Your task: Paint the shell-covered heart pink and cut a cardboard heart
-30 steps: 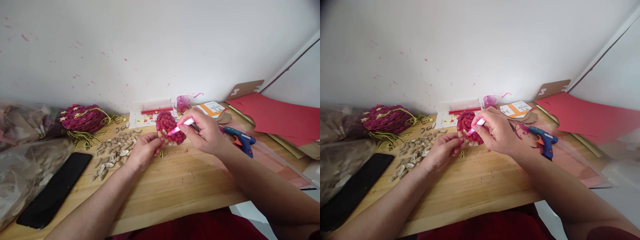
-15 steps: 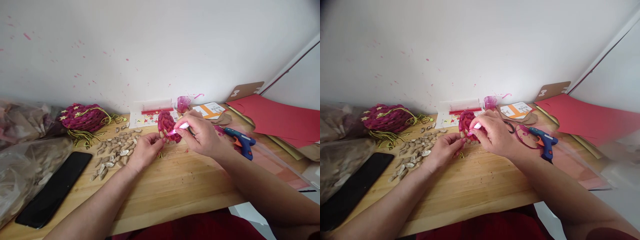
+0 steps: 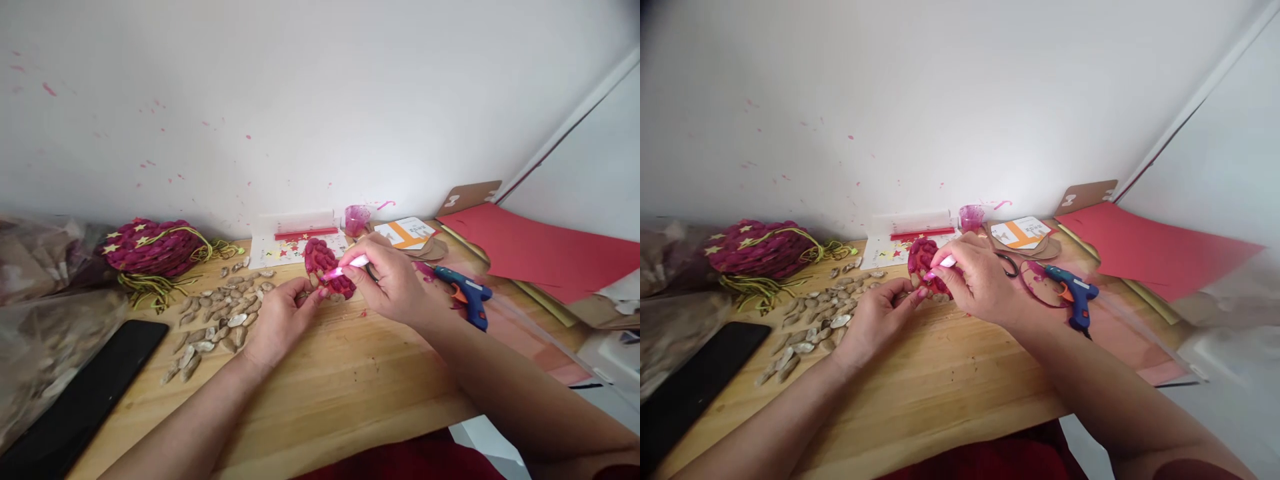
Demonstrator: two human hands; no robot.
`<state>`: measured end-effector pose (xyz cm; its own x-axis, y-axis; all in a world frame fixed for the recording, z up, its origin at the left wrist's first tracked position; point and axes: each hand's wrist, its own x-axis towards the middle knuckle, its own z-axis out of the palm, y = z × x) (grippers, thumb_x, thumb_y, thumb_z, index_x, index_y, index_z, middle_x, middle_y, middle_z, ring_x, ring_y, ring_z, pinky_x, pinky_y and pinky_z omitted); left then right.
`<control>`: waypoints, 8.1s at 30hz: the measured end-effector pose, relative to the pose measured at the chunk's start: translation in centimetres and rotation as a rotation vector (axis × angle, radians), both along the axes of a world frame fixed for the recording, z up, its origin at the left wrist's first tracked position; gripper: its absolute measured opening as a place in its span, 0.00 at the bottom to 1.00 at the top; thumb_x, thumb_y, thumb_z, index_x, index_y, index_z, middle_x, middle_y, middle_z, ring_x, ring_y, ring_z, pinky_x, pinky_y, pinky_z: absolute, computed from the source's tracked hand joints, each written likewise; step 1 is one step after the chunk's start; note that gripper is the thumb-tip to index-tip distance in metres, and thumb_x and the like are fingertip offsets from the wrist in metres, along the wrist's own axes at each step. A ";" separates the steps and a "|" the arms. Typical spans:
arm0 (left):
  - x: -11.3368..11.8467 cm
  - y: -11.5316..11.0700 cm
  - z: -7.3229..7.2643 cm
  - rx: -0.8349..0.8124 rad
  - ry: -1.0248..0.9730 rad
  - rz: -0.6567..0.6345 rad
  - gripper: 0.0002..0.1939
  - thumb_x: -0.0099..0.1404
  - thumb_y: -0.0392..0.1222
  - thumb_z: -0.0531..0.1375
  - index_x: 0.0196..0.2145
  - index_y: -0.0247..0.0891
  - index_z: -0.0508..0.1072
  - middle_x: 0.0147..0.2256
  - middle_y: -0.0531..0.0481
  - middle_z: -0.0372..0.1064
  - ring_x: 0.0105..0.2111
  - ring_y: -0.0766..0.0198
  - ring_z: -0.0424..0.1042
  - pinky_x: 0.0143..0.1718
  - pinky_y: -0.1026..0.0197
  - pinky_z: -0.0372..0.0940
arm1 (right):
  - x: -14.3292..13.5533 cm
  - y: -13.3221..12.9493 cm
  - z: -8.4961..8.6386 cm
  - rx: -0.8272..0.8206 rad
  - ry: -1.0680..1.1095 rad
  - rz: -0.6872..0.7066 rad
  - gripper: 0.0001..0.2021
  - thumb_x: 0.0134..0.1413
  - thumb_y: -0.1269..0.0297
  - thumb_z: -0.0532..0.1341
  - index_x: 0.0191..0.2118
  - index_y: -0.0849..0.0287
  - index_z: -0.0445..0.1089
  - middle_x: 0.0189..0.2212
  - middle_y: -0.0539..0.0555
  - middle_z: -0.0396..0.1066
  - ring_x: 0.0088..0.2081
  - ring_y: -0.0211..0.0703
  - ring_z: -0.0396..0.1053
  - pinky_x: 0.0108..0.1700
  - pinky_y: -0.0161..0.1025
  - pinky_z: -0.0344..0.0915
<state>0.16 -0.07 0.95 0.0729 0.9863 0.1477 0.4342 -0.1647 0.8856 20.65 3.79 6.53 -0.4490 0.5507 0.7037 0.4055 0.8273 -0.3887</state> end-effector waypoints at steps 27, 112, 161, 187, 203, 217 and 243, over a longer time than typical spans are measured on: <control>-0.2 1.4 -0.8 -0.198 -0.368 0.010 0.25 0.59 0.64 0.64 0.26 0.37 0.72 0.21 0.56 0.58 0.22 0.68 0.52 0.23 0.65 0.48 | 2.0 16.4 1.2 -0.419 -0.310 -0.794 0.09 0.55 0.59 0.65 0.38 0.55 0.81 0.36 0.54 0.80 0.39 0.46 0.71 0.41 0.39 0.61; -0.1 -0.3 0.7 0.052 -0.024 -0.059 0.19 0.70 0.53 0.58 0.25 0.38 0.66 0.22 0.57 0.55 0.24 0.67 0.53 0.26 0.64 0.50 | 0.1 0.5 0.5 -0.105 0.122 -0.111 0.04 0.66 0.62 0.60 0.39 0.55 0.70 0.34 0.51 0.74 0.36 0.43 0.69 0.41 0.42 0.64; -0.1 -0.2 0.4 0.035 -0.031 -0.057 0.19 0.70 0.54 0.58 0.26 0.38 0.68 0.23 0.56 0.56 0.25 0.67 0.54 0.26 0.64 0.51 | 0.9 1.9 -0.6 -0.176 0.197 -0.110 0.06 0.66 0.59 0.61 0.40 0.55 0.71 0.34 0.51 0.73 0.35 0.42 0.68 0.38 0.41 0.62; 0.0 -0.3 1.1 0.041 -0.033 -0.061 0.19 0.70 0.51 0.58 0.24 0.38 0.65 0.22 0.57 0.56 0.25 0.68 0.54 0.27 0.63 0.51 | -0.3 -0.1 0.8 0.171 -0.026 0.086 0.03 0.64 0.71 0.61 0.40 0.55 0.68 0.34 0.52 0.74 0.41 0.47 0.68 0.47 0.46 0.65; -0.1 0.1 0.7 0.045 -0.059 -0.047 0.19 0.69 0.52 0.59 0.24 0.38 0.65 0.22 0.57 0.55 0.25 0.67 0.53 0.26 0.63 0.50 | -0.1 0.1 0.8 0.154 -0.038 0.081 0.02 0.64 0.69 0.61 0.39 0.55 0.67 0.33 0.53 0.74 0.40 0.47 0.68 0.45 0.47 0.66; 0.0 -0.2 0.7 0.024 -0.035 -0.053 0.20 0.69 0.52 0.58 0.24 0.38 0.64 0.22 0.57 0.54 0.24 0.68 0.52 0.26 0.63 0.50 | -0.1 0.0 0.9 0.108 -0.073 0.091 0.02 0.65 0.68 0.59 0.38 0.56 0.67 0.33 0.53 0.74 0.39 0.46 0.68 0.43 0.44 0.65; 0.0 -0.1 0.7 0.041 -0.007 -0.036 0.20 0.68 0.52 0.58 0.23 0.38 0.64 0.21 0.57 0.55 0.24 0.67 0.52 0.25 0.64 0.49 | 0.6 0.3 1.3 -0.080 -0.022 0.014 0.03 0.66 0.66 0.58 0.39 0.57 0.68 0.31 0.51 0.72 0.33 0.41 0.68 0.39 0.41 0.62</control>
